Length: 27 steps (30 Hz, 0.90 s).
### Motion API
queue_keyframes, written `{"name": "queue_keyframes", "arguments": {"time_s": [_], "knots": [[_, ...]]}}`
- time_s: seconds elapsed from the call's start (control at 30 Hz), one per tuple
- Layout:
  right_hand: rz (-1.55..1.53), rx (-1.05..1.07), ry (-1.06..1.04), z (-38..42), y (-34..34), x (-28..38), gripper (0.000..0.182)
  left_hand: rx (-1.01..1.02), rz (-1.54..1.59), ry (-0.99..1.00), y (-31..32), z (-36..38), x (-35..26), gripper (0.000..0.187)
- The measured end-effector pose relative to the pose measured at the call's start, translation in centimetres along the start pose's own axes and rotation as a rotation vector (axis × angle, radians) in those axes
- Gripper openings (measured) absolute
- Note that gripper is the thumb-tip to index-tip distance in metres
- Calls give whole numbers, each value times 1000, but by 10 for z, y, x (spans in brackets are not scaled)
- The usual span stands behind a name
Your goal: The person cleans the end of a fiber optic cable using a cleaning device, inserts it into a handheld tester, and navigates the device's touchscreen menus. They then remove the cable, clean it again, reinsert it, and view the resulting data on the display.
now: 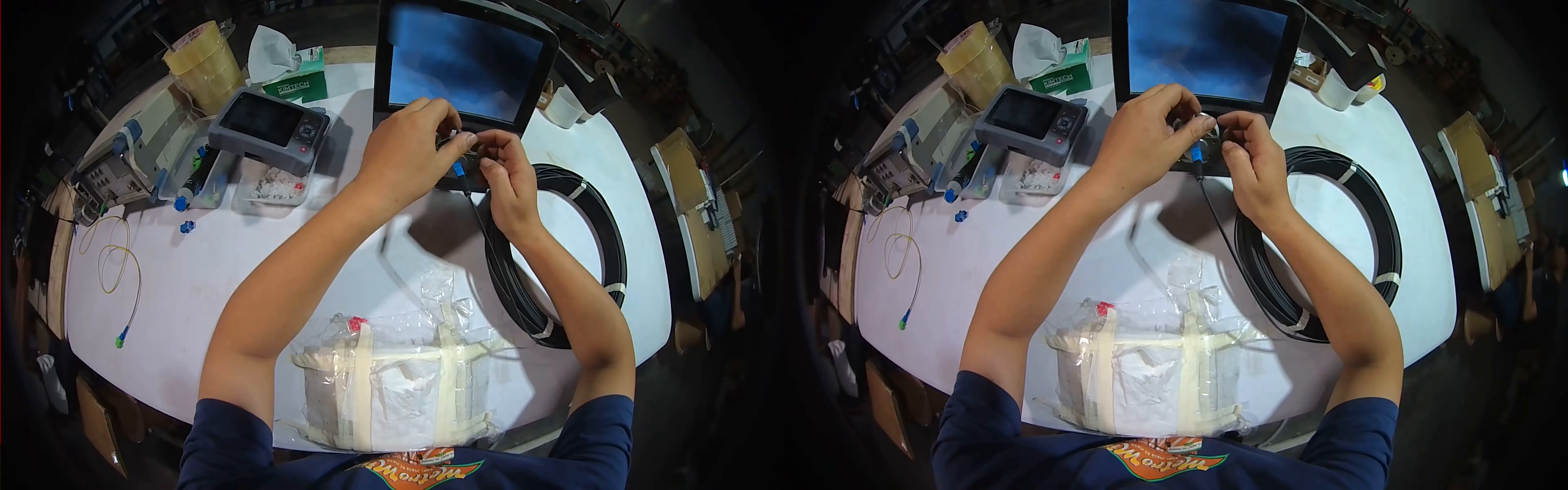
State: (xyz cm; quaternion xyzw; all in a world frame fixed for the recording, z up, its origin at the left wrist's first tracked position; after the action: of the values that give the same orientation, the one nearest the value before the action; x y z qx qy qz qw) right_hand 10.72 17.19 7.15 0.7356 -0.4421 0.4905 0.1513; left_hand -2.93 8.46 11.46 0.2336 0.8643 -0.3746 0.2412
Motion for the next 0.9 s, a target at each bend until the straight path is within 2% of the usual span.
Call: {"name": "queue_keyframes", "arguments": {"time_s": [0.3, 0.43, 0.53, 0.6, 0.63, 0.7, 0.9], "knots": [[33, 35, 28, 1, 2, -1, 21, 119, -25, 48, 0, -3, -4, 20], [77, 0, 26, 2, 2, 0, 18, 136, 24, 39, 3, -1, -1, 24], [51, -7, 65, 1, 2, -1, 18, 81, 77, 20, 5, 0, 2, 27], [21, -2, 82, 0, 2, -3, 19, -80, 18, 103, -5, 0, -6, 29], [17, 16, 77, 0, 1, -4, 19, -80, 18, 102, -5, 0, -7, 29], [14, 32, 77, 1, 1, -5, 20, -10, 12, -6, 1, 1, 0, 27], [33, 32, 46, 0, 1, -2, 25, 118, 11, 6, 2, -2, -1, 23]]}}
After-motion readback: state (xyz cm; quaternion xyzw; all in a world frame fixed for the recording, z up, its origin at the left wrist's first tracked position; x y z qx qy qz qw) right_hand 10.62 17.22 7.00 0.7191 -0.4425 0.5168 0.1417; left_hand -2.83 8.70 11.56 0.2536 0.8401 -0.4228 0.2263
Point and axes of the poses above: each hand's wrist, its own z-axis away from the middle knuckle, its own y-axis out of the palm, x = y × z, the point moved 9 cm from there along -z, towards the middle knuckle, and after that the axes turned 4 degrees about y, right-handed, at the moved point
